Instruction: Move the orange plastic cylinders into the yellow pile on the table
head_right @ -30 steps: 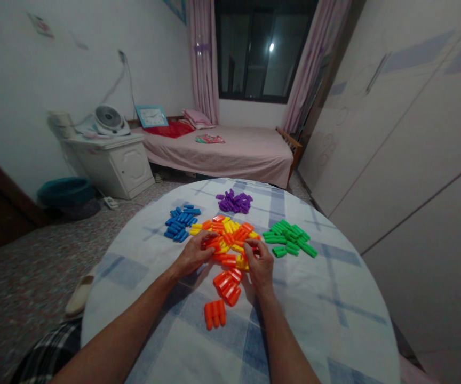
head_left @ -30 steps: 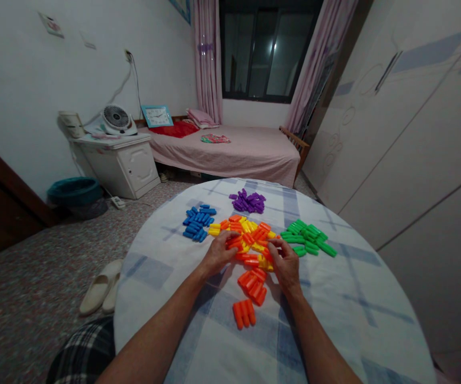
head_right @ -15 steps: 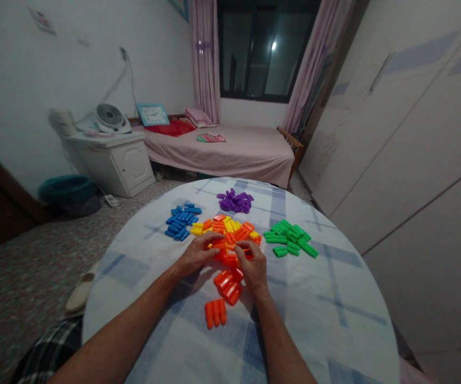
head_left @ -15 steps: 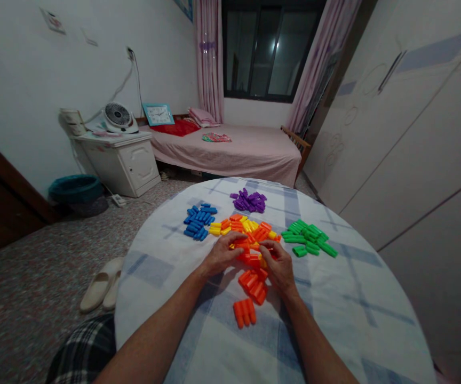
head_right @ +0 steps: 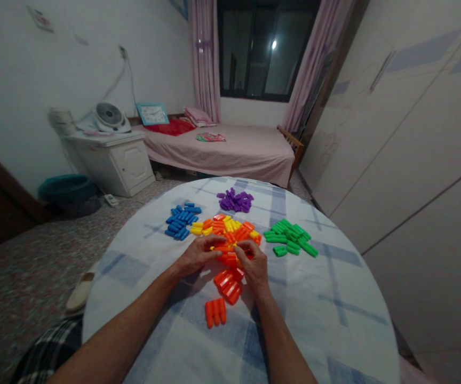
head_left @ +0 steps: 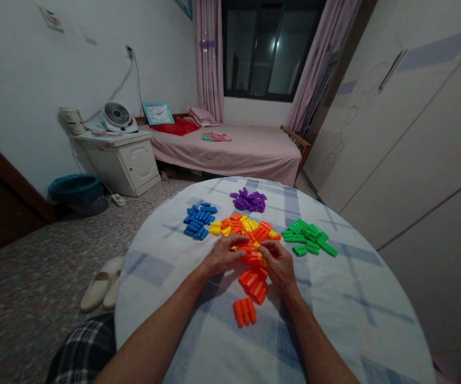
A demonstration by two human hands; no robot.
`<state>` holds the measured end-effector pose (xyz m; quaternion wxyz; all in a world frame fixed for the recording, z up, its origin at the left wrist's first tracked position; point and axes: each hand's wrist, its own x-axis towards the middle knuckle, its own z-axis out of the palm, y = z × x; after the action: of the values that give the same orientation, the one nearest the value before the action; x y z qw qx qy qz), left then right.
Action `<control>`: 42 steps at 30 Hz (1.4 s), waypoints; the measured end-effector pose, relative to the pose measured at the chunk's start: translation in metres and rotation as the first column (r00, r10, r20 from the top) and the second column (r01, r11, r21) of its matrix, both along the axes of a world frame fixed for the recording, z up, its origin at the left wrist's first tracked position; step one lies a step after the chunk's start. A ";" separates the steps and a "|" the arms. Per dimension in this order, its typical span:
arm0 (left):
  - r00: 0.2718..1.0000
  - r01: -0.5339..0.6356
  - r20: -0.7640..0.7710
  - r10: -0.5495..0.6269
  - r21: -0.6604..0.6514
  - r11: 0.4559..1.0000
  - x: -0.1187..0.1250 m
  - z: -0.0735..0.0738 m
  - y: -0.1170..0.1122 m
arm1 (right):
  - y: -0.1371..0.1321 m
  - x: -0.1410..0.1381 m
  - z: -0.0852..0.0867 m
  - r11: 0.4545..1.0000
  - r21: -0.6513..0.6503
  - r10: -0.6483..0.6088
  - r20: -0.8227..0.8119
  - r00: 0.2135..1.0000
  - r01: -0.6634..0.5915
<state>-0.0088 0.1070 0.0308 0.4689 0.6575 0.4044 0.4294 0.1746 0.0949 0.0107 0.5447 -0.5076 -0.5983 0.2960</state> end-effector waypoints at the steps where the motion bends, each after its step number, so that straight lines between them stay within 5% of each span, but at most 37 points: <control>1: 1.000 0.002 0.012 -0.002 -0.004 1.000 0.000 0.000 0.000 | 0.000 0.000 0.000 1.000 -0.014 0.002 -0.013 1.000 -0.002; 14: 0.999 -0.031 0.043 0.031 0.014 0.999 0.006 -0.006 0.002 | -0.004 -0.006 0.004 0.999 0.005 0.035 0.055 0.998 -0.036; 18: 0.987 -0.098 0.120 0.104 -0.050 0.994 0.004 -0.003 0.005 | -0.003 -0.001 0.002 0.984 0.133 -0.135 0.127 0.983 0.118; 20: 0.982 -0.179 0.074 0.176 0.027 0.984 0.000 0.000 0.007 | 0.000 0.005 -0.001 0.957 0.174 -0.255 0.126 0.959 0.232; 24: 0.866 -0.468 -0.029 0.499 0.301 0.831 -0.017 0.001 0.014 | 0.012 0.024 -0.015 0.913 0.103 -0.401 0.051 0.914 0.395; 26: 0.773 -0.572 -0.068 0.630 0.355 0.740 -0.027 -0.004 0.020 | 0.018 0.032 -0.022 0.897 0.059 -0.440 0.023 0.897 0.439; 28: 0.720 -0.598 -0.139 0.680 0.374 0.709 -0.035 -0.012 0.025 | 0.022 0.036 -0.027 0.890 0.021 -0.455 0.021 0.890 0.455; 37: 0.707 -0.313 -0.428 0.563 0.525 0.791 -0.017 -0.035 0.022 | 0.017 0.026 -0.023 0.949 -0.037 -0.303 0.150 0.941 0.312; 42: 0.800 -0.220 -0.441 0.408 0.417 0.882 -0.010 -0.030 0.013 | 0.017 0.024 -0.023 0.978 0.018 -0.209 0.157 0.965 0.209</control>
<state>-0.0186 0.1201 0.0004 0.1413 0.7422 0.5379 0.3739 0.1985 0.1116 -0.0126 0.5240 -0.5894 -0.5829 0.1956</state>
